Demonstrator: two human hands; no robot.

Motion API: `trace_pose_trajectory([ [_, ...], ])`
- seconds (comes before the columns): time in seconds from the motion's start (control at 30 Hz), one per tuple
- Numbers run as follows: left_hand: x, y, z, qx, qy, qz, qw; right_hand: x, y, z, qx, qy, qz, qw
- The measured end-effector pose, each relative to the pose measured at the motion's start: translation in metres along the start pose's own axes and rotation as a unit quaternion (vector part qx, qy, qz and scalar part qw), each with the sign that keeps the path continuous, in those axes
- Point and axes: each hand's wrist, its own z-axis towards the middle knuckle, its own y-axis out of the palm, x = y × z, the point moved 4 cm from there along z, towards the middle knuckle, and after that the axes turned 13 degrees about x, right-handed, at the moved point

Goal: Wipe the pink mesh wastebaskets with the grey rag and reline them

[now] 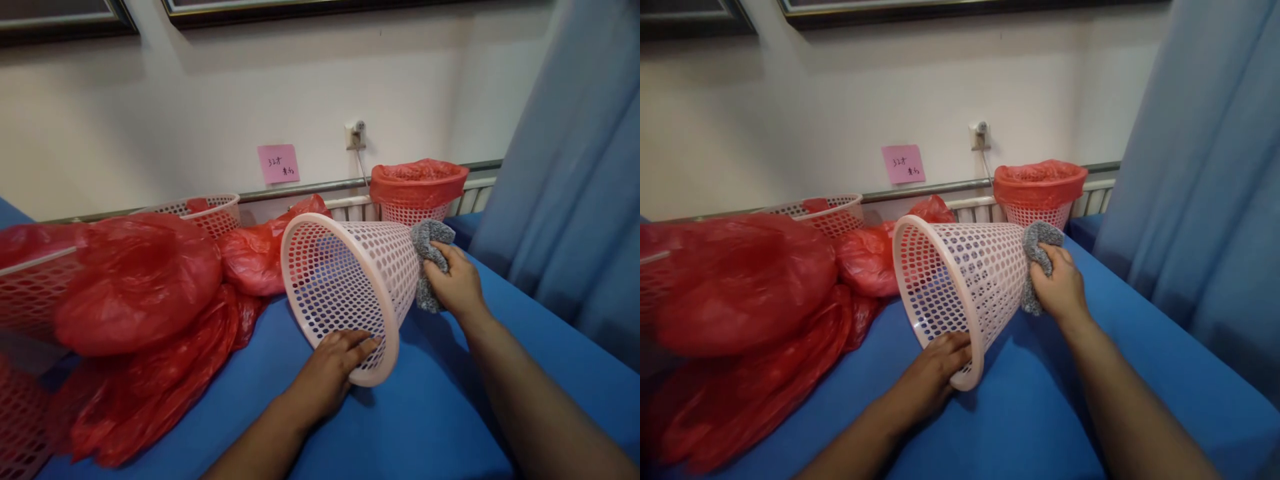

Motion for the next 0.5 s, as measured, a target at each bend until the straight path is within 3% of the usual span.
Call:
trace_pose_trajectory([
  [0.13, -0.004, 0.001, -0.001, -0.015, -0.033, 0.002, 0.999, -0.055, -0.016, -0.026, -0.051, -0.167, 0.12, 0.977],
  [0.23, 0.0, -0.003, 0.003, -0.014, -0.053, -0.032, 0.998, -0.09, -0.027, -0.044, -0.105, -0.231, 0.204, 0.945],
  [0.37, 0.015, -0.011, 0.008, 0.016, -0.073, -0.16, 0.984, -0.1, -0.027, -0.049, -0.127, -0.234, 0.254, 0.93],
  [0.5, 0.021, -0.02, 0.003, 0.122, -0.103, -0.286, 0.945, -0.107, -0.024, -0.062, -0.179, -0.292, 0.272, 0.9],
])
